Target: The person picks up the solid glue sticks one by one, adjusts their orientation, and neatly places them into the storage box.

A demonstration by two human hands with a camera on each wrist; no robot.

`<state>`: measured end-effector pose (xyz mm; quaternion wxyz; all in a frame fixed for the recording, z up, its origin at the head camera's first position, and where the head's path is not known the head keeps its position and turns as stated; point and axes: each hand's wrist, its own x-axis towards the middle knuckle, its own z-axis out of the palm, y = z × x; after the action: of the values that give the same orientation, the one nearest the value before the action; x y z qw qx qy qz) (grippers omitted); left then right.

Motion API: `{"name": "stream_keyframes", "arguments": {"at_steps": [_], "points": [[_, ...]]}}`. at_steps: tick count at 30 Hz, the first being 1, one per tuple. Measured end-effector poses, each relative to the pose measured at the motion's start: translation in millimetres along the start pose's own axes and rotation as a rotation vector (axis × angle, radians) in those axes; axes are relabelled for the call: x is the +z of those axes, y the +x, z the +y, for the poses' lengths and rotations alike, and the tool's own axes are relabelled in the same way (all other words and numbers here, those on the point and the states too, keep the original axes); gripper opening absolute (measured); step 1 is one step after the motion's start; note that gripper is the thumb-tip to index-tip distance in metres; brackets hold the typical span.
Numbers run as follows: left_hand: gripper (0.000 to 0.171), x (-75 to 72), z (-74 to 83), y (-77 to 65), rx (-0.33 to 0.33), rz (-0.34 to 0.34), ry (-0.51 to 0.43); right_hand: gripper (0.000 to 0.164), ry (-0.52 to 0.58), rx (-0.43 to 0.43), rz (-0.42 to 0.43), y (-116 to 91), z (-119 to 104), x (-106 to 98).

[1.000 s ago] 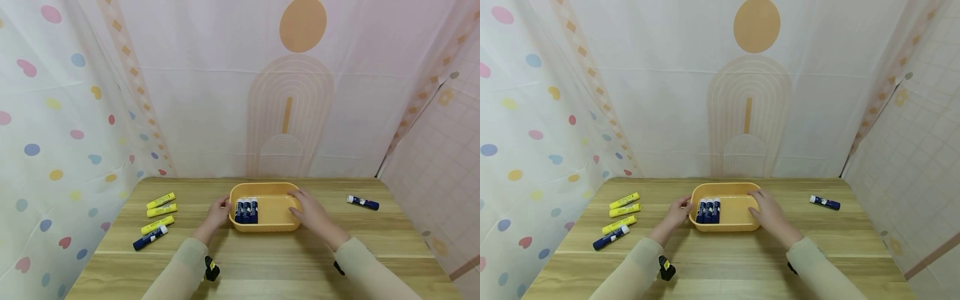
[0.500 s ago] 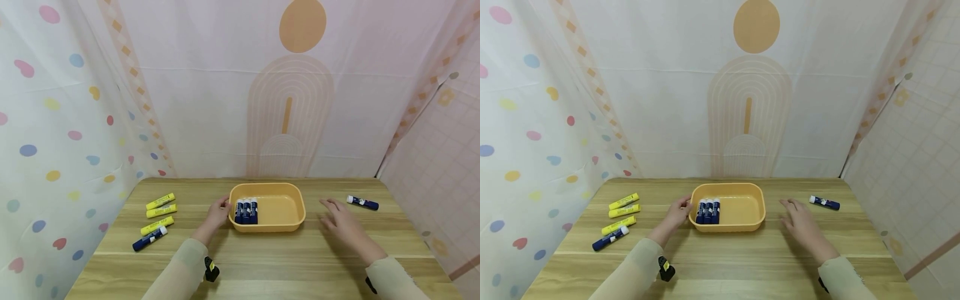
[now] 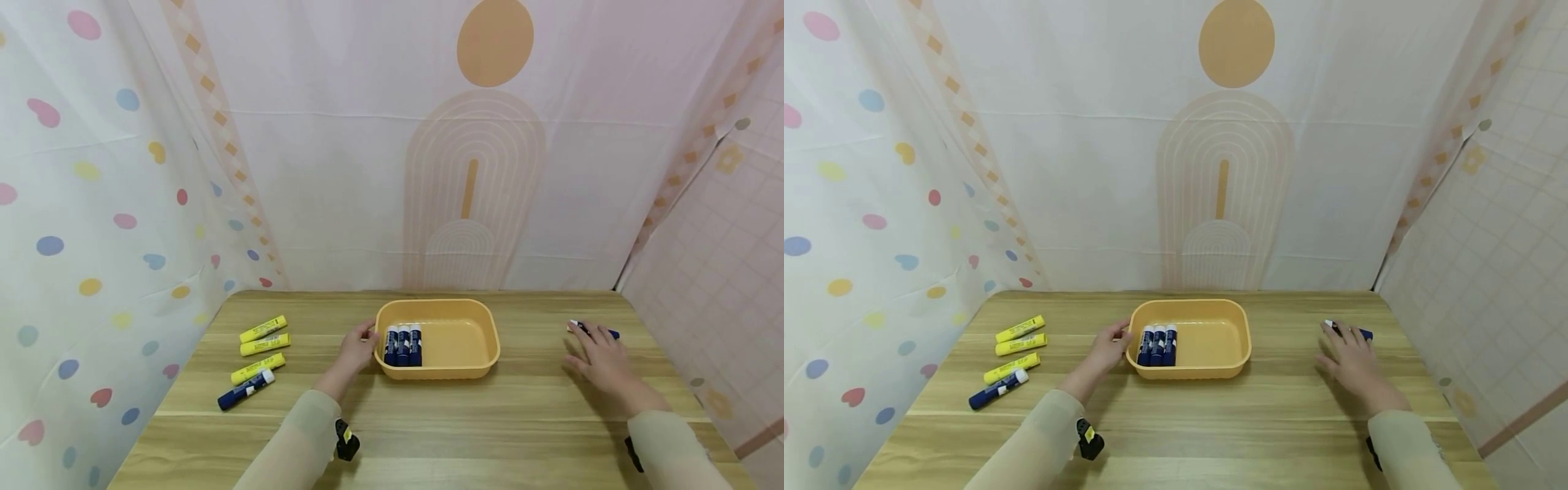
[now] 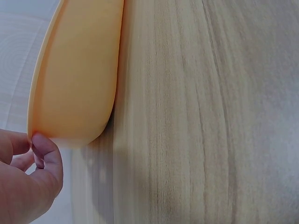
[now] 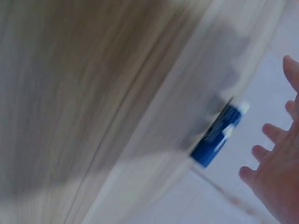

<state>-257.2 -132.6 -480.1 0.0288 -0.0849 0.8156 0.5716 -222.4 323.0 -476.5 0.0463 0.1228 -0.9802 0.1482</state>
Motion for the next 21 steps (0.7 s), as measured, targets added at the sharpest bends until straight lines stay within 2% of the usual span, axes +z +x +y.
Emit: {"name": "stream_keyframes", "arguments": {"at_steps": [9, 16, 21], "points": [[0.038, 0.7, 0.0, -0.4, 0.011, 0.008, 0.019, 0.068, -0.005, 0.06, -0.05, 16, 28, -5], [0.038, -0.5, 0.4, -0.5, 0.001, 0.011, 0.009, 0.061, -0.079, 0.031, -0.05, 31, 31, -13], [0.038, -0.1, 0.7, -1.0, 0.007, 0.001, 0.019, 0.063, -0.096, 0.063, -0.123, 36, 32, -17]]}}
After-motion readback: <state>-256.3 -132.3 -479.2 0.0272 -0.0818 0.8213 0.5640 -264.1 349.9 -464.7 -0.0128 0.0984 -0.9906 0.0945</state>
